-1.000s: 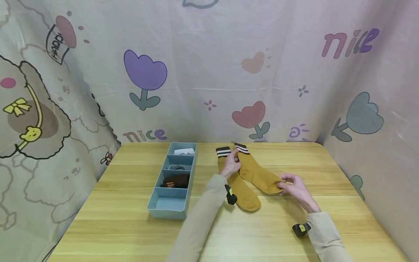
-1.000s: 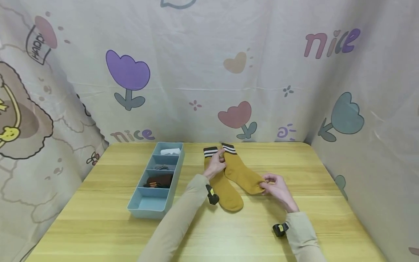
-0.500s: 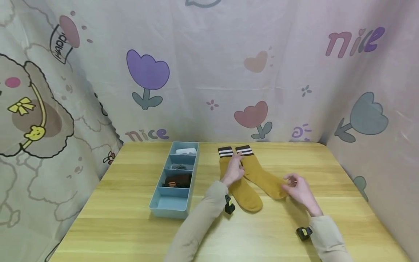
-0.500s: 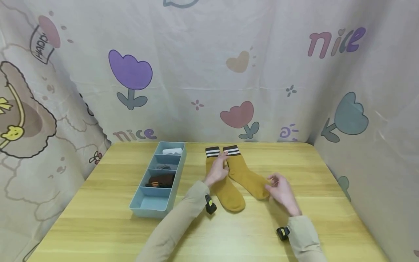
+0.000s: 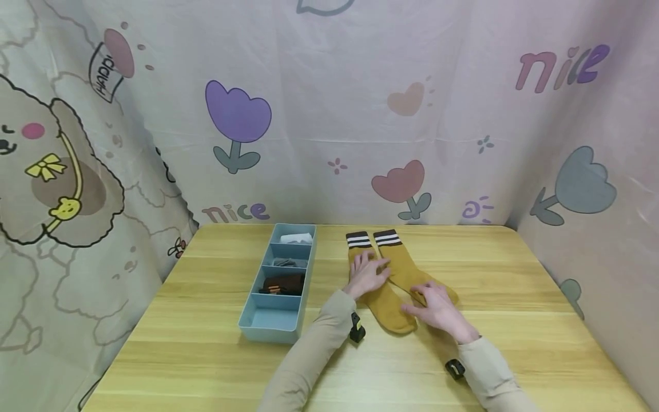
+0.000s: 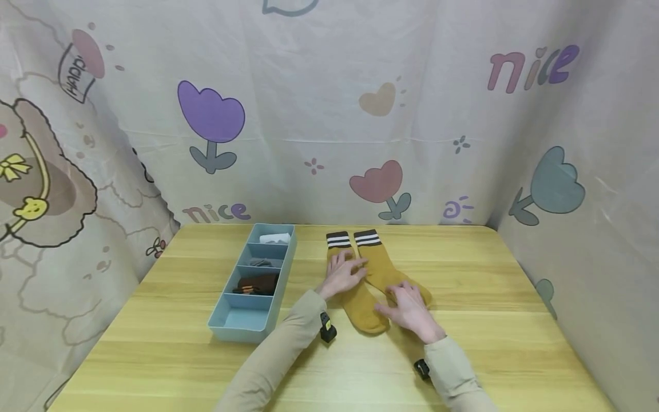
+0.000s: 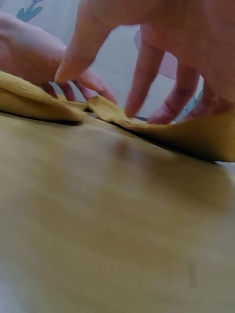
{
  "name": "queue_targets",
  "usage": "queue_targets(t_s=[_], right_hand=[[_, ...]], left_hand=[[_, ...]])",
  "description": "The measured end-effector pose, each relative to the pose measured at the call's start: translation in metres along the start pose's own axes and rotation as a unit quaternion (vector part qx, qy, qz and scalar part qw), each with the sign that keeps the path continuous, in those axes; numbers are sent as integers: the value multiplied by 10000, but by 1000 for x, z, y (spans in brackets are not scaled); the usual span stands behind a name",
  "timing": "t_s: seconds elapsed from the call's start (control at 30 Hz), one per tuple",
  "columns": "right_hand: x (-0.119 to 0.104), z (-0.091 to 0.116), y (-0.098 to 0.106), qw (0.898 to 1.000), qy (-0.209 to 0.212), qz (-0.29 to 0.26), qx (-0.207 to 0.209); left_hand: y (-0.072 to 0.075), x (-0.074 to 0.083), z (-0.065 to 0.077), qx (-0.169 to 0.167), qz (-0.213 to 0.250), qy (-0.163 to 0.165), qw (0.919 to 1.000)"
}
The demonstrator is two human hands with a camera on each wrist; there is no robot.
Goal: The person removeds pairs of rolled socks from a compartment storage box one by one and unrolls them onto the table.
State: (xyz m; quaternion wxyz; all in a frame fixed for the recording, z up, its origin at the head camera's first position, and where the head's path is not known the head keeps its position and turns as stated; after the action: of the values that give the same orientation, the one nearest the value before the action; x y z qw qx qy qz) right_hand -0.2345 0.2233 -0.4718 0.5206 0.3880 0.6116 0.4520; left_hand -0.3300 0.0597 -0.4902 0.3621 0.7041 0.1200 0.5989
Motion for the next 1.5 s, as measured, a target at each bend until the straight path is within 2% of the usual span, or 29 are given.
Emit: queue_targets(t_s=[0.13,0.37,0.7,1.13,1.23,1.5], right_hand=[[-5,-2,-3,9994,92,205,-248],[-5,-3,-4,9984,64,427,-367],[9,1,0,9982,2,535,-288],[24,5,6,9975,-73,670,-215],[28,6,8,9974,-78,692,-210],[35,8,10,9972,-114,704,-241]], left_hand=[[-3,-2,-1,-167,-362,-15,9992],[-10,2,-4,-493,-762,-45,9959],[-27,15,-9,-459,-1124,-85,9926],[-50,24,-20,-631,-1213,433,9897],[-53,27,-22,-682,-1185,414,9897],[-57,33,-23,-578,-1227,-59,9907]])
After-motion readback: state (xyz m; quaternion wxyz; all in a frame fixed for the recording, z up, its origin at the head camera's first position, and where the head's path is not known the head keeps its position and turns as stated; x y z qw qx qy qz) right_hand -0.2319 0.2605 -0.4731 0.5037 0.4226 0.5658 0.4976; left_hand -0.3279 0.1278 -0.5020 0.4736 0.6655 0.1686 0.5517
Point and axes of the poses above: each hand's wrist, its own z-axis away from the middle knuckle, its own y-axis out of the back of the hand, x = y × z, the point moved 4 cm from there along -z, towards the middle knuckle, and after that the axes turned 14 degrees about z, right-handed, at the moved point
